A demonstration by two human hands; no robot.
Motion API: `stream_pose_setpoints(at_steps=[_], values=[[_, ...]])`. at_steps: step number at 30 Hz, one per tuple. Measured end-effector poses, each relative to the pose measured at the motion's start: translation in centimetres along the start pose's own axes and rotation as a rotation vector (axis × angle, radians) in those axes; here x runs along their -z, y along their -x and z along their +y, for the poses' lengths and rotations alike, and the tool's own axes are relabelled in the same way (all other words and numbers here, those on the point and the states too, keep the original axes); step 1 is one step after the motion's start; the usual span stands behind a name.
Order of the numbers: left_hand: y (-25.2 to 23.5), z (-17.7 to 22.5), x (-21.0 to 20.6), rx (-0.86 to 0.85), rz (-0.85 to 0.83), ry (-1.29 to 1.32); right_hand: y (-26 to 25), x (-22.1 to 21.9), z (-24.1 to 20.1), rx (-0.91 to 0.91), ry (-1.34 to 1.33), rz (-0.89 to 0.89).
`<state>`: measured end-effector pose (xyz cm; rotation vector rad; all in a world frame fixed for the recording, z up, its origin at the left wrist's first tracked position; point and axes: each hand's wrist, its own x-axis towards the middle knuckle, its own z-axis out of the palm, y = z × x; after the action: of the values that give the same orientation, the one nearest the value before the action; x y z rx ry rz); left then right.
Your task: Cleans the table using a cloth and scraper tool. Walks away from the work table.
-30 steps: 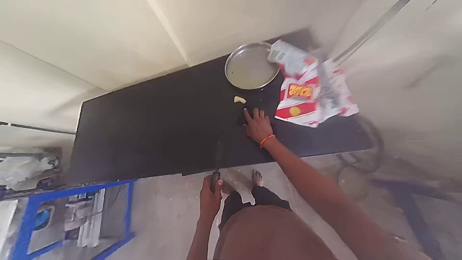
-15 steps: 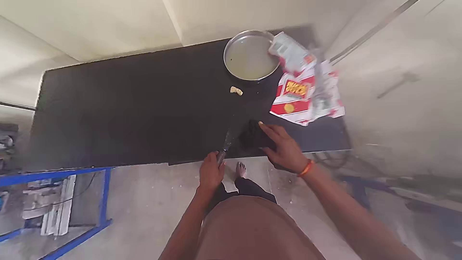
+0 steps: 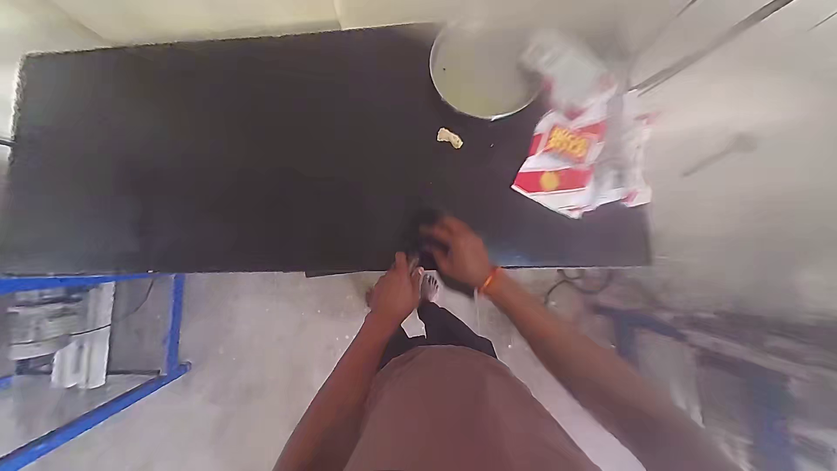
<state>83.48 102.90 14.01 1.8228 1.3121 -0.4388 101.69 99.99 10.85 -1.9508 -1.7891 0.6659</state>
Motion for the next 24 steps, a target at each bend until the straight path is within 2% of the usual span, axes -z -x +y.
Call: stream_pose_setpoints(at_steps=[1,3,6,8,9,12,14,16,18,20,22,24], values=[[0.5,-0.3,-0.6,0.008,-0.025,0.005,1.7,-1.3,-0.9,0.06,-0.039,-0.018],[0.4,-0.7,-0.9,-0.006,0.002,0.007,0.8,-1.6,-0.1,0.127,-0.012,0.004],[0.2,0.0,-0.4,-0.027,0.015,-0.003,-4.3,1.8,3.0,-0.049,0.123,0.005],[0.5,-0.6,-0.2,-0.037,0.014,-0.022,-4.8,1.7,2.8,-0.141,0.13,0.017],[0.7,-0.9,-0.3,-0.045,0.008,-0.021,-3.0,0.8,1.3,-0.141,0.106,0.011],[0.8,-1.7,-0.7,-0.038,-0.009,0.004,2.0,-2.3,-2.5,0.022,-0.004,-0.019],[0.8,-1.7,-0.9,-0.047,0.01,-0.001,0.3,-1.0,-0.9,0.018,0.042,-0.037],[1.3,-1.2,-0.6,-0.047,-0.011,-0.021,-3.3,1.4,1.9,-0.103,0.136,-0.024],[2.3,-2.1,0.1,-0.033,-0.032,-0.046,-4.4,1.1,0.9,-0.171,0.148,-0.047],[0.8,-1.4,1.0,-0.072,-0.015,-0.033,-3.0,0.4,-1.5,-0.075,0.141,-0.033],[1.8,-2.7,-0.2,-0.073,-0.041,-0.025,1.5,-2.6,-4.1,0.052,0.006,-0.081],[1.4,-2.7,-0.5,-0.072,-0.021,-0.016,0.5,-2.4,-2.6,0.107,0.028,-0.065]])
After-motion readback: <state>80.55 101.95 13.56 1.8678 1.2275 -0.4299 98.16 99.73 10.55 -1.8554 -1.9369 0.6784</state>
